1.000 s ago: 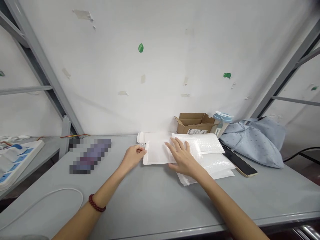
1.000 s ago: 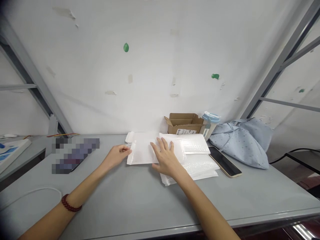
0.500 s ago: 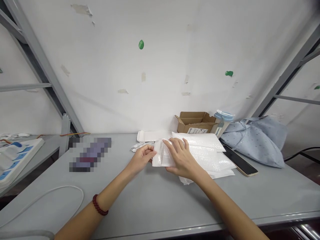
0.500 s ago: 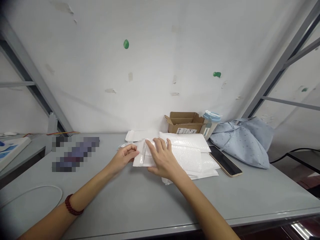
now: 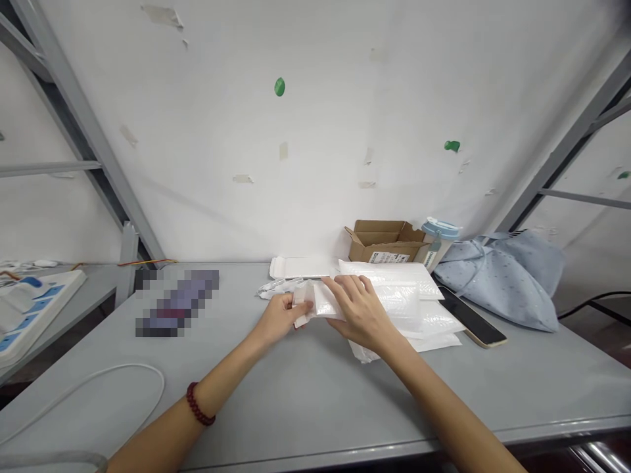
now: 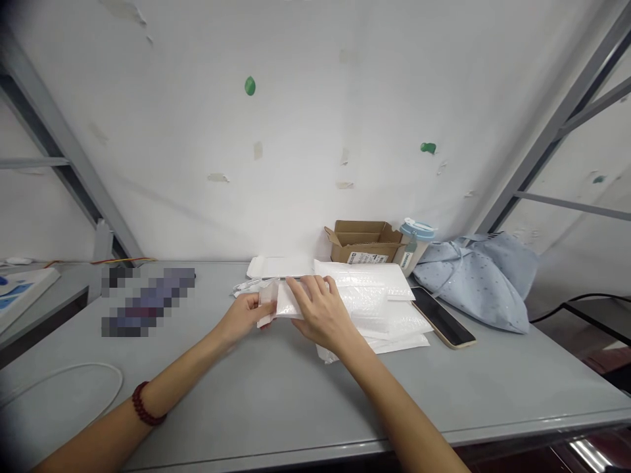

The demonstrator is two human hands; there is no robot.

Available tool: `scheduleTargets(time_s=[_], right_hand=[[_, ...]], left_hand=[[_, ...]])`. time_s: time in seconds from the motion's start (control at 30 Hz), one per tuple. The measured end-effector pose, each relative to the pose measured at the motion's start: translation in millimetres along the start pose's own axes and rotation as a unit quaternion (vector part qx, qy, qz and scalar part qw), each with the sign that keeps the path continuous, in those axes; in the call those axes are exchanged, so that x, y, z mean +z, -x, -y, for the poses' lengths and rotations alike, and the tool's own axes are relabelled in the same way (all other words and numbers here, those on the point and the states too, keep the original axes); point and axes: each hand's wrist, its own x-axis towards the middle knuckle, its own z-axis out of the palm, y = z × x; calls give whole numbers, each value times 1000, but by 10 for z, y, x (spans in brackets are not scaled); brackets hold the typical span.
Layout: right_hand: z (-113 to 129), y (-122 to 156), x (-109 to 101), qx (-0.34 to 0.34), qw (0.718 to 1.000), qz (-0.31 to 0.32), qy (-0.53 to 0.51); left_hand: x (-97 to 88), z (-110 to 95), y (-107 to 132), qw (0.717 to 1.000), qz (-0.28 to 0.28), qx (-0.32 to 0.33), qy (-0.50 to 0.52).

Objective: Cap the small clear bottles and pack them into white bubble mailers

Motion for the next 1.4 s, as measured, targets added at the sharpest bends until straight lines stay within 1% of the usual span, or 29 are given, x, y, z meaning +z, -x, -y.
scheduleTargets(time_s=[0.13, 0.23, 0.27, 0.33, 0.37, 0.43, 0.5, 0.53, 0.6, 0.67, 0.73, 0.77, 0.83, 0.9, 0.93, 1.0, 1.07, 1.13, 1.27, 1.33, 1.4], right_hand=[[-62, -3, 6, 19, 1000, -20, -11], [-87, -2, 17, 31, 999, -26, -6], [-95, -1, 20, 36, 999, -26, -1], [-118, 2, 27, 50, 998, -21, 11], [-133, 4, 31, 58, 998, -19, 17], [-170, 9, 41, 73, 997, -13, 25], [-206, 14, 52, 88, 996, -8, 28], [-221, 15, 58, 94, 995, -5, 28], [-240, 17, 65, 101, 994, 2, 28], [-246, 16, 68, 105, 994, 9, 28], [-242, 14, 67, 107, 994, 14, 28], [-239, 14, 67, 107, 994, 16, 27], [-233, 13, 68, 106, 994, 16, 26], [-227, 13, 71, 105, 994, 15, 28], [-225, 13, 74, 103, 994, 16, 29], [-219, 12, 78, 101, 994, 18, 28], [-209, 11, 77, 99, 994, 22, 27], [-194, 8, 70, 98, 995, 22, 25], [-149, -1, 59, 103, 994, 25, 24], [-124, -5, 66, 104, 994, 25, 24], [-103, -6, 81, 97, 995, 21, 26]], left_hand=[[-77, 13, -41, 999, -32, 5, -7], [-143, 21, -67, 998, -54, 11, -38], [-171, 27, -76, 996, -55, 18, -63], [-235, 51, -91, 984, -54, 57, -158], [-267, 70, -96, 970, -48, 89, -222], [-313, 123, -99, 924, -27, 167, -344], [-324, 186, -91, 879, -4, 235, -415], [-318, 215, -83, 863, 7, 258, -435], [-297, 253, -69, 840, 16, 282, -464], [-286, 254, -61, 832, 13, 288, -474], [-297, 216, -63, 845, -8, 275, -459], [-308, 186, -68, 859, -30, 256, -443], [-331, 116, -81, 893, -96, 201, -390], [-340, 46, -93, 927, -169, 156, -296], [-337, 16, -95, 941, -197, 144, -233], [-321, -31, -92, 959, -227, 134, -99], [-299, -57, -79, 965, -233, 118, 1], [-282, -59, -66, 969, -224, 84, 53], [-259, -1, -72, 977, -159, 4, 145], [-239, 36, -84, 975, -136, -16, 173], [-207, 57, -89, 977, -125, -18, 171]])
